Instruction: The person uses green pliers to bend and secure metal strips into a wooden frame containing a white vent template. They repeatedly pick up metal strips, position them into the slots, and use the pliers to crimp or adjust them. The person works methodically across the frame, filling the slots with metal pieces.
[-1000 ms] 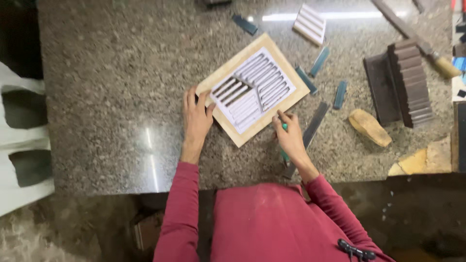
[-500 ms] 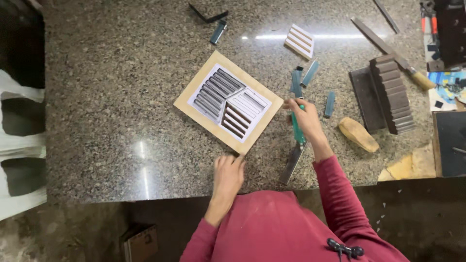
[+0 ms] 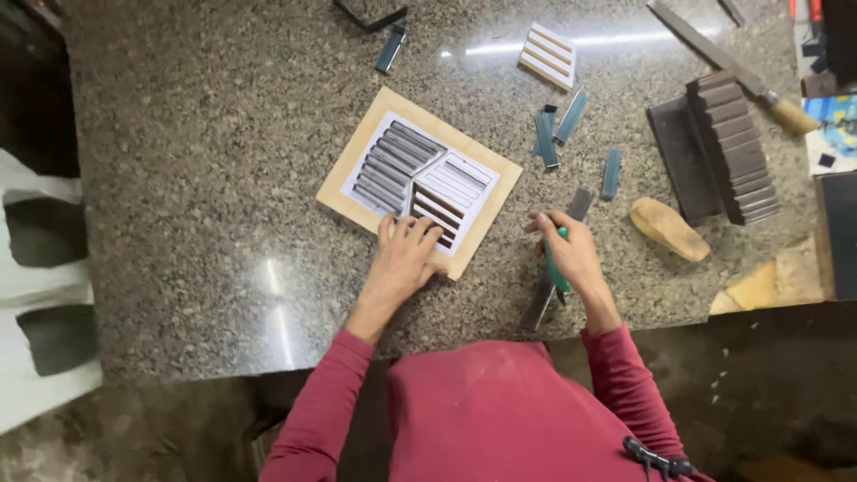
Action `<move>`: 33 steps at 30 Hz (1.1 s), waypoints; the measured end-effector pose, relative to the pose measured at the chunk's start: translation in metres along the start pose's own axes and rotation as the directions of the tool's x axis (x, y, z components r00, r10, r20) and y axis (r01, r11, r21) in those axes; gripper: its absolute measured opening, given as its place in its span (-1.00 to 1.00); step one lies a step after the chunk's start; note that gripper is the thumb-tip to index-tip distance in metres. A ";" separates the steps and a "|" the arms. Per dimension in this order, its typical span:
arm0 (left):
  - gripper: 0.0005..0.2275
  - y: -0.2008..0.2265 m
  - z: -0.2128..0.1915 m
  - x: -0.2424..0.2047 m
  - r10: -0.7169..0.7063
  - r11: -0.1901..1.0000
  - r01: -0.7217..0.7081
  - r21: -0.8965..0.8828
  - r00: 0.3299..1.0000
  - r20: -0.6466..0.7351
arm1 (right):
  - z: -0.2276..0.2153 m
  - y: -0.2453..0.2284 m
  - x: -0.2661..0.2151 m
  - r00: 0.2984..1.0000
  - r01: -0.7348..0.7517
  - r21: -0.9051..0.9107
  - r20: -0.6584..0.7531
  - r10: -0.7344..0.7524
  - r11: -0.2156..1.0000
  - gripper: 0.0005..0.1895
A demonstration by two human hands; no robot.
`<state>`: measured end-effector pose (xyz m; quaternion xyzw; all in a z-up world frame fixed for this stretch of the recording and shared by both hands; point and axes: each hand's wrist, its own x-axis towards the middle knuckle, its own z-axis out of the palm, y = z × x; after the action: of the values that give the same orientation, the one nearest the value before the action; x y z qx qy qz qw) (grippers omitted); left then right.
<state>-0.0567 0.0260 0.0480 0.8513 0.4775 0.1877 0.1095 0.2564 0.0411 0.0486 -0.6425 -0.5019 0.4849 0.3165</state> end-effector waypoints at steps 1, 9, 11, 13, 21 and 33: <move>-0.39 0.004 0.000 0.003 -0.006 1.000 0.007 -0.011 1.000 0.026 | -0.001 0.000 0.001 0.999 -0.052 0.084 -0.009 0.053 0.995 -0.64; -0.43 0.061 0.010 -0.006 -0.105 0.992 0.107 -0.064 0.994 0.029 | 0.015 0.002 0.030 0.977 -0.027 0.244 -0.201 0.078 0.969 -0.77; -0.46 0.074 0.015 -0.014 -0.116 0.993 0.116 -0.034 0.993 -0.002 | 0.017 0.004 0.027 0.963 0.060 -0.002 -0.263 -0.058 0.998 -0.78; -0.52 0.080 0.019 -0.018 -0.130 0.988 0.134 -0.080 0.990 0.053 | 0.016 0.000 0.018 0.916 0.196 -0.266 -0.294 -0.273 0.944 -0.80; -0.84 0.030 0.029 0.022 -0.186 0.975 0.161 -0.152 0.967 -0.172 | 0.006 -0.028 -0.003 0.896 0.322 -0.431 -0.150 -0.419 0.843 -0.83; -0.78 -0.006 0.027 0.068 -0.094 0.960 0.058 -0.275 0.988 -0.121 | 0.054 -0.036 0.009 0.881 0.435 -0.469 0.046 -0.470 0.769 -0.76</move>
<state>-0.0181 0.0867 0.0354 0.7950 0.4861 0.3031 0.1997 0.1932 0.0559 0.0602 -0.5768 -0.7310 0.2354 0.2786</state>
